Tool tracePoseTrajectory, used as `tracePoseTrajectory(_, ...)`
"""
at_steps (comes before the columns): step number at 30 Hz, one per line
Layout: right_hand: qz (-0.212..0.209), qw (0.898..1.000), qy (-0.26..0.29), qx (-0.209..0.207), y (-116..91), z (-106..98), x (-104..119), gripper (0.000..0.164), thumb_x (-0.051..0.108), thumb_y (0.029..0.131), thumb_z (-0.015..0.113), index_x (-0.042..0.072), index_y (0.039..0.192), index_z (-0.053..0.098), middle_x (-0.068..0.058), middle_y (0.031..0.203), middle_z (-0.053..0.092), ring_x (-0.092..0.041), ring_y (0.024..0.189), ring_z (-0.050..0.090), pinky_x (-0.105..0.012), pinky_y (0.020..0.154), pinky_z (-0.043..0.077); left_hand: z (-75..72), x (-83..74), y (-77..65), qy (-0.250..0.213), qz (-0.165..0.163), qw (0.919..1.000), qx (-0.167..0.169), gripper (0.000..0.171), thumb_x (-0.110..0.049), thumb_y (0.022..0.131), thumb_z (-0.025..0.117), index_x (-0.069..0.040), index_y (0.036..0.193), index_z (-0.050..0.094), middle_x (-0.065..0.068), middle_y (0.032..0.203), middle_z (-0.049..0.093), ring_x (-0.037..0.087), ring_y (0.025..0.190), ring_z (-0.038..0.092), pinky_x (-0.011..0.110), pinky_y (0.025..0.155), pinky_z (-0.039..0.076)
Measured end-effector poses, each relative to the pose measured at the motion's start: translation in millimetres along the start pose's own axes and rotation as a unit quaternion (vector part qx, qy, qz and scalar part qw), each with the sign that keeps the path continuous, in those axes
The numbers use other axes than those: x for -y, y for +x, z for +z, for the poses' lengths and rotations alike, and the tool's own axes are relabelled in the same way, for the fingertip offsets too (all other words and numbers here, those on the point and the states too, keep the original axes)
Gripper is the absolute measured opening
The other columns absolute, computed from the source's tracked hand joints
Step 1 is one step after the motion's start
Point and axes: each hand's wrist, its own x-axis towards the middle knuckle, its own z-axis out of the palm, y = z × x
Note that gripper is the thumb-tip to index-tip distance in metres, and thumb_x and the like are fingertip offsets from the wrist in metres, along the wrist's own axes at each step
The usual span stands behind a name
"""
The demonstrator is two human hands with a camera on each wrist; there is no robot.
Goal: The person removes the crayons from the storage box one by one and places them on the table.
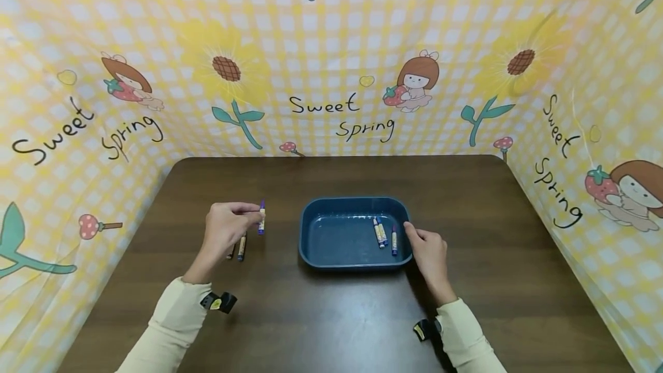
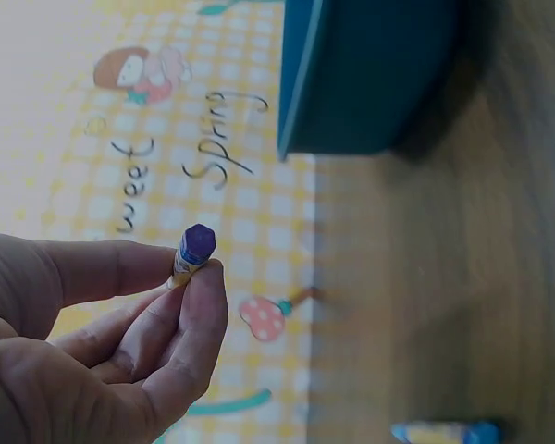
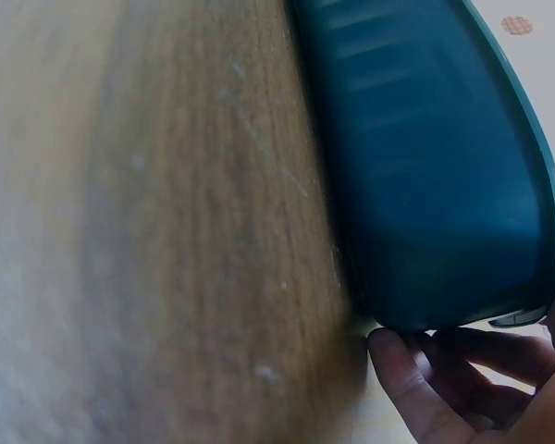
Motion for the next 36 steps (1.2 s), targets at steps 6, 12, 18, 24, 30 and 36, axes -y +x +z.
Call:
tracePoseTrajectory(6,0.001,1.0,-0.002,0.007,5,-5,3,0.069,0.065,0.097,0.052,0.01,0.055,0.049,0.002,0.055,0.037,-0.024,0.064,0.045,-0.03,0.056,0.029,-3.1,20.0,4.9,0.011,-0.02,0.9997,-0.003,0.017,-0.019,0.081,0.078,-0.006,0.091,0.082,0.008,0.08,0.079,0.025,0.074,0.078,0.023,0.063,0.055)
tracePoseTrajectory(12,0.0,1.0,-0.004,0.005,6,-4,3,0.069,0.066,0.097,0.051,0.01,0.057,0.05,0.002,0.055,0.037,-0.024,0.065,0.045,-0.03,0.057,0.029,-4.8,40.3,8.7,0.098,-0.024,0.9949,0.003,0.012,-0.018,0.081,0.077,-0.009,0.086,0.082,0.007,0.081,0.079,0.021,0.075,0.072,0.028,0.061,0.05)
tracePoseTrajectory(18,0.003,1.0,-0.008,0.0,6,-3,2,0.069,0.066,0.097,0.052,0.011,0.055,0.05,0.002,0.055,0.036,-0.023,0.066,0.046,-0.031,0.058,0.03,0.8,52.2,8.2,0.154,0.024,0.9877,0.015,0.011,-0.008,0.077,0.07,-0.009,0.074,0.081,0.005,0.075,0.076,0.03,0.079,0.07,0.051,0.08,0.054)
tracePoseTrajectory(24,0.005,1.0,-0.001,0.002,5,-2,0,0.069,0.066,0.096,0.052,0.011,0.055,0.049,0.002,0.055,0.036,-0.023,0.063,0.044,-0.03,0.056,0.029,10.0,53.5,8.7,0.177,0.076,0.9813,0.008,0.026,0.002,0.069,0.058,-0.012,0.047,0.06,-0.009,0.044,0.048,0.019,0.055,0.054,0.045,0.066,0.051)
tracePoseTrajectory(30,0.013,1.0,-0.002,0.007,2,-2,-2,0.069,0.066,0.097,0.052,0.01,0.057,0.052,0.002,0.055,0.037,-0.023,0.065,0.045,-0.03,0.057,0.03,20.0,49.8,7.5,0.19,0.089,0.9776,0.022,0.039,0.009,0.065,0.046,-0.02,0.045,0.028,-0.01,0.045,0.022,0.014,0.047,0.031,0.029,0.051,0.03)
tracePoseTrajectory(36,0.009,1.0,-0.008,0.003,2,-1,-1,0.069,0.066,0.096,0.052,0.01,0.056,0.052,0.002,0.056,0.037,-0.022,0.068,0.047,-0.03,0.058,0.03,28.1,51.7,8.5,0.201,0.108,0.9736,0.016,0.041,0.009,0.064,0.048,-0.02,0.047,0.025,-0.01,0.051,0.018,0.017,0.053,0.03,0.029,0.048,0.02)
